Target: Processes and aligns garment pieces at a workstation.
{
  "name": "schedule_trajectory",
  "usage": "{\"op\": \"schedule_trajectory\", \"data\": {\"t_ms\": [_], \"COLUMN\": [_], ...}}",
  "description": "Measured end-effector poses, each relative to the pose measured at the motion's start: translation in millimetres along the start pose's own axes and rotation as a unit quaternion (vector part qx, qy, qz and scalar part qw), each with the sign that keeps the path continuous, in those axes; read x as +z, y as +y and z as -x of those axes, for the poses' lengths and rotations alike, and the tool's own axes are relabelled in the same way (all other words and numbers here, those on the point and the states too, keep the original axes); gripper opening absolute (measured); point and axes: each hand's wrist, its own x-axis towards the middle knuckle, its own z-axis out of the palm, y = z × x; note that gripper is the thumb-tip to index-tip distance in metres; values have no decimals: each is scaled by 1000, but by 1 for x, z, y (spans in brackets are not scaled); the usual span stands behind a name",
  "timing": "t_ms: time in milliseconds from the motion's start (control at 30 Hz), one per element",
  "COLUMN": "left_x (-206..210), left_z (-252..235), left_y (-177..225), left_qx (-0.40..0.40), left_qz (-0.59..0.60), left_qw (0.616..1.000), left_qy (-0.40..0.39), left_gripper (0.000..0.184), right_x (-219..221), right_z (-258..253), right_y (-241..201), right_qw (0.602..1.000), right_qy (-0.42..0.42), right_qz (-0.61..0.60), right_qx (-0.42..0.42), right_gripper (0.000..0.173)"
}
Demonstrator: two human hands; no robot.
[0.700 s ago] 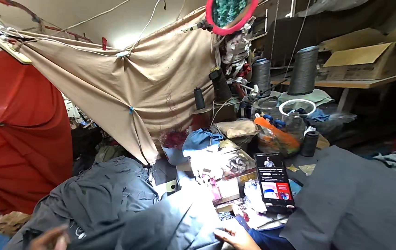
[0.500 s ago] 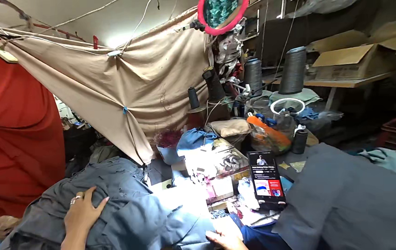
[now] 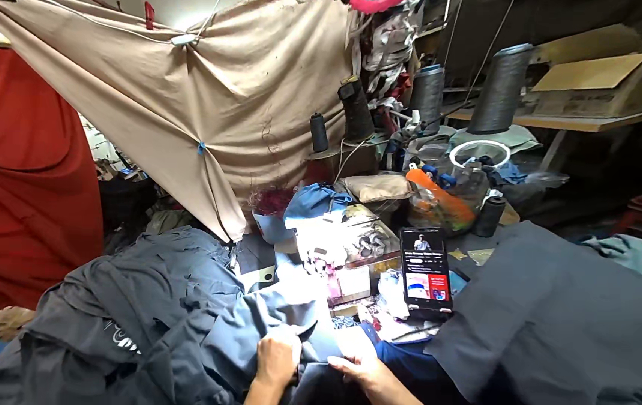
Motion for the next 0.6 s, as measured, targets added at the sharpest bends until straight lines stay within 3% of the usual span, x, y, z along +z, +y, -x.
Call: {"op": "schedule_trajectory", "data": {"t_ms": [67,233,367,467,600], "left_x": [-24,-77,-97,-79,-40], "left_z": [-20,-58,-46,-11,23], "left_y": [-8,-30,4,40,55], "left_qx": [-103,-144,3,116,128], "left_qz": [105,277,244,151,76], "left_qw": [987,949,967,981,988], "left_qy": [-60,32,67,48,33], "left_gripper": [29,23,22,18,14], "right_x": [-3,-18,-25,-28,-30], "right_z": [1,-3,-4,-3,-1], "right_y": [0,5,10,9,9], "right_qw": [1000,999,999,998,997], "right_qy": [6,20,16,11,9], "right_qz": [3,32,41,56,75], "right_qx": [-6,-10,-14,-15,-18], "right_gripper": [8,10,12,16,22]}}
